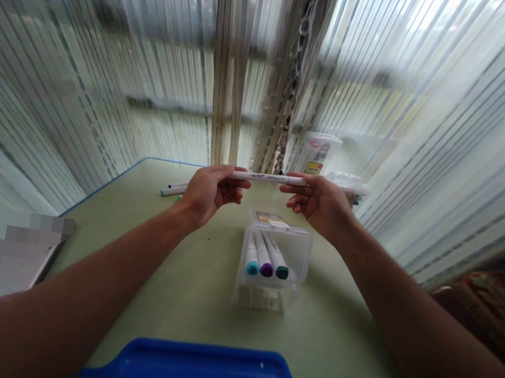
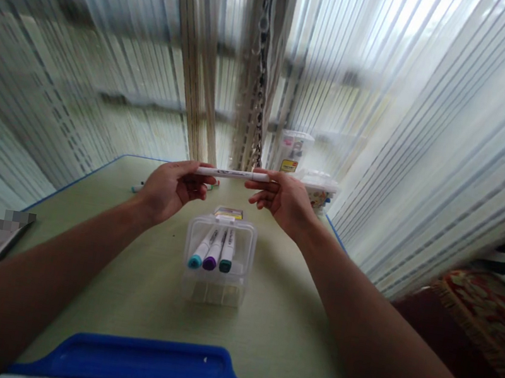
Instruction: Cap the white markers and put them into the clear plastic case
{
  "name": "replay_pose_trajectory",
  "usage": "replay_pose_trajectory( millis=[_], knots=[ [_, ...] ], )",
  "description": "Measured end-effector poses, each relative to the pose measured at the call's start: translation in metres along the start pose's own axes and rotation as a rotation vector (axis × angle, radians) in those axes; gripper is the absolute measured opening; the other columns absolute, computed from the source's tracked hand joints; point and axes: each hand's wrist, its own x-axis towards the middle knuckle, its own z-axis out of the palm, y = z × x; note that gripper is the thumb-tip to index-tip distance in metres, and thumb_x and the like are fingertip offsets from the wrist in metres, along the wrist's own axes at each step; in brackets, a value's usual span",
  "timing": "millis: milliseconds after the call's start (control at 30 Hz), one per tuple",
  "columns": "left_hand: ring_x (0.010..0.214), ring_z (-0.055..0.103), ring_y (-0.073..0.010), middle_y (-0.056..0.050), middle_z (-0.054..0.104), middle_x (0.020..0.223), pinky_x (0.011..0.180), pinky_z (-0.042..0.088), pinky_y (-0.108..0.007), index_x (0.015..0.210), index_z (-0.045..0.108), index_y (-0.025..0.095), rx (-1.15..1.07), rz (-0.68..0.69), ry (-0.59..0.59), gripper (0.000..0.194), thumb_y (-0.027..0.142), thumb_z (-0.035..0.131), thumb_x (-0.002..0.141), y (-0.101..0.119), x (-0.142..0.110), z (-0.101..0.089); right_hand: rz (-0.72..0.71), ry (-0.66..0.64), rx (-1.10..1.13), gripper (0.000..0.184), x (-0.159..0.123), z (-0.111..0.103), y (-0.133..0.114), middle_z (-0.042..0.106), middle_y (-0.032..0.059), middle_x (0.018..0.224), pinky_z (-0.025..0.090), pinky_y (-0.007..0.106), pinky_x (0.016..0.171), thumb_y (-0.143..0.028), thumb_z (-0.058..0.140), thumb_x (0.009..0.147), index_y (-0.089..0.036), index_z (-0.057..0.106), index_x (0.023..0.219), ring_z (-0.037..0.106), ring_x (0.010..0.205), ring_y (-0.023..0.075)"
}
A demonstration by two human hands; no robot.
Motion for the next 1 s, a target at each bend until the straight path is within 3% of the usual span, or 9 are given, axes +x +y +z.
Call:
replay_pose_trajectory(
  millis=[333,633,833,1000],
  knots=[
    [0.049,0.059,-0.0099,-0.007,0.072,0.07,0.051,0.051,-0.024,0.087,0.071,0.009,0.156,0.075,-0.022,0.017,0.023,0.072,0.079,-0.005,-0.001,0.001,-0.085,-0.02,-0.053,0.01,0.003,-0.004,0.006,0.076,0.0069,0.072,0.045,0.017,0.039,-0.022,0.068,0.082,-0.013,0.073,0.086,0.066,0.047,0.0115],
    [0.05,0.058,-0.0093,-0.003,0.069,0.067,0.048,0.048,-0.023,0.084,0.071,0.011,0.292,0.185,-0.05,0.035,0.033,0.087,0.063,-0.009,-0.002,-0.001,-0.192,-0.044,-0.171,0.033,0.006,-0.007,0.015,0.076,0.0054,0.072,0.046,0.018,0.041,-0.035,0.089,0.064,-0.014,0.074,0.084,0.067,0.048,0.0119],
    [0.051,0.058,-0.0092,-0.003,0.069,0.07,0.049,0.049,-0.023,0.084,0.071,0.011,0.303,0.18,-0.043,0.036,0.035,0.088,0.063,-0.007,-0.001,-0.002,-0.168,-0.044,-0.145,0.031,0.006,-0.007,0.014,0.076,0.0052,0.071,0.046,0.017,0.04,-0.035,0.089,0.065,-0.015,0.074,0.083,0.067,0.048,0.0114],
    [0.052,0.059,-0.0084,-0.006,0.072,0.076,0.052,0.05,-0.023,0.089,0.072,0.011,0.243,0.138,-0.029,0.026,0.028,0.082,0.073,-0.005,0.0,-0.002,-0.119,-0.041,-0.079,0.025,0.006,-0.006,0.011,0.076,0.006,0.071,0.045,0.016,0.038,-0.032,0.086,0.068,-0.015,0.073,0.081,0.067,0.046,0.0116]
  ],
)
